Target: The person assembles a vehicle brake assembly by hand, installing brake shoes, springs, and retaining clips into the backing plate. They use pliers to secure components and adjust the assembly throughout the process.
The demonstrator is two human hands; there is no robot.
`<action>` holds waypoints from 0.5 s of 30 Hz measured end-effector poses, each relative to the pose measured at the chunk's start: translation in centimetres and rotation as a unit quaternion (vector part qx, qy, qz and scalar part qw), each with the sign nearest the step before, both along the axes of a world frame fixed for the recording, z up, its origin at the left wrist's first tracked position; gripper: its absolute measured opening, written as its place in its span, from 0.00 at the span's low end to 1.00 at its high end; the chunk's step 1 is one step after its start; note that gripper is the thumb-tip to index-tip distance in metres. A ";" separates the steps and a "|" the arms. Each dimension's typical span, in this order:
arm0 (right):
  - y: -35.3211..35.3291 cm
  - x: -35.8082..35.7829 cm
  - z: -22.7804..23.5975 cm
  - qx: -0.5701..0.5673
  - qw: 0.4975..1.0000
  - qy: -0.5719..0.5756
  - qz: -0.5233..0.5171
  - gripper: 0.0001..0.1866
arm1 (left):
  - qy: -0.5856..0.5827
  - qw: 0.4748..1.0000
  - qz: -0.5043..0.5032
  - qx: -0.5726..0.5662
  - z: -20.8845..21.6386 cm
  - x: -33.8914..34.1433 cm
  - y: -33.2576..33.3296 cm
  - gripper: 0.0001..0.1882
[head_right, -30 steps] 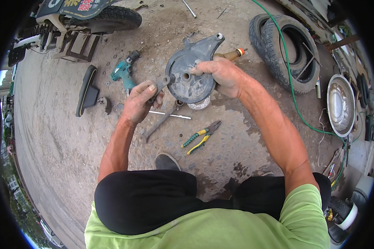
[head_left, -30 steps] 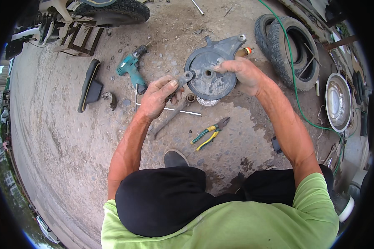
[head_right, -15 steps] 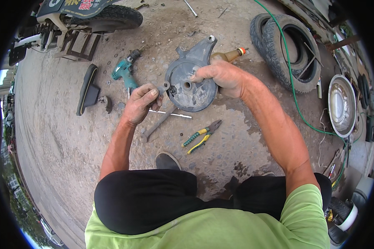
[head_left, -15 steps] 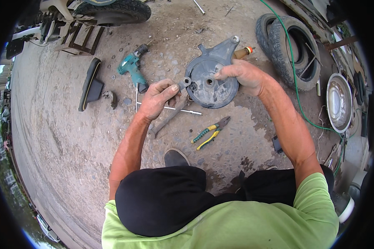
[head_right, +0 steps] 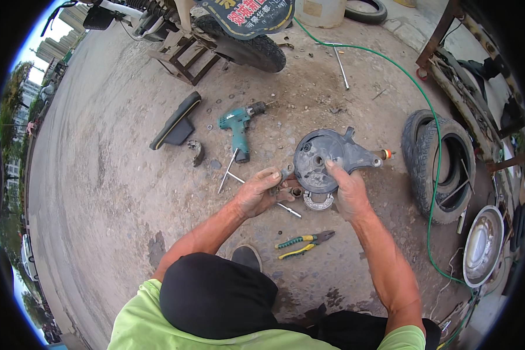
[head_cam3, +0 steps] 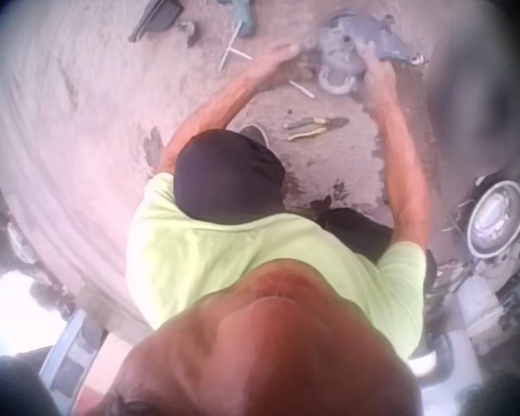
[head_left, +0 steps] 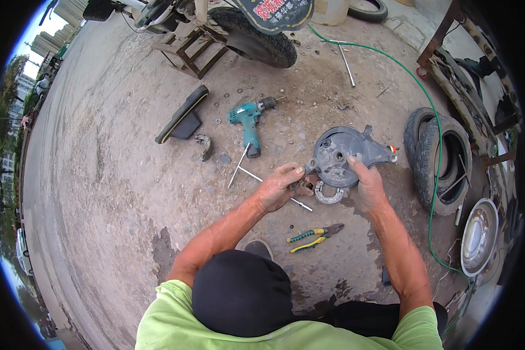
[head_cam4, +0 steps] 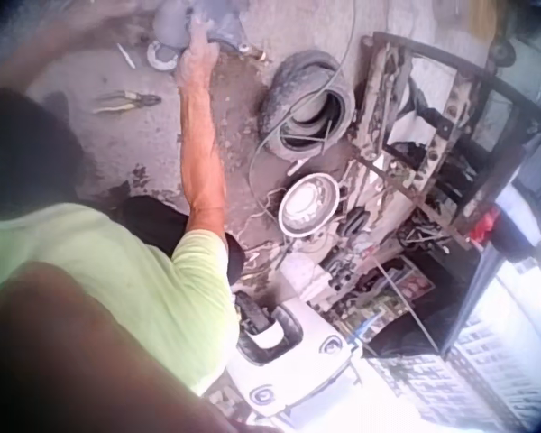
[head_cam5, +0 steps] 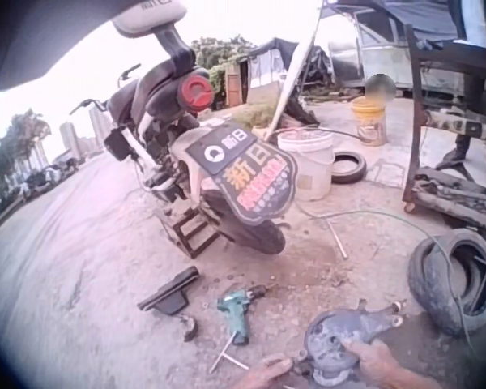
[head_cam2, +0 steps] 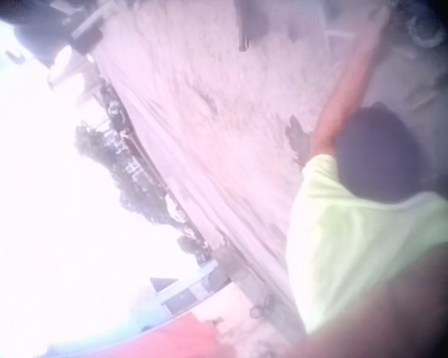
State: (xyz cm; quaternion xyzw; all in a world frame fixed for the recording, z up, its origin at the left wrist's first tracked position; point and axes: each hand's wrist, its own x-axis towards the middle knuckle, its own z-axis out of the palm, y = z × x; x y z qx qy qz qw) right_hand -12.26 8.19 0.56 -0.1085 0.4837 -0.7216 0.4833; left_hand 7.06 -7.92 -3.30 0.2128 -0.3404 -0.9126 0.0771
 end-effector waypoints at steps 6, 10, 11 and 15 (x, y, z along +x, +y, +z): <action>0.2 3.5 0.5 0.039 0.980 0.188 0.050 0.29 | 0.042 0.994 0.065 0.077 -1.1 -0.8 0.1 0.10; 1.4 4.0 2.2 0.013 0.920 0.352 0.172 0.30 | 0.042 0.993 0.080 0.071 -1.1 -0.2 -1.2 0.11; 1.7 4.0 2.3 0.006 0.901 0.387 0.199 0.31 | 0.053 0.994 0.075 0.065 -0.8 0.0 -1.8 0.11; 1.6 3.2 2.2 -0.031 0.961 0.211 0.178 0.39 | 0.079 0.995 0.043 0.050 -0.6 1.3 -5.5 0.13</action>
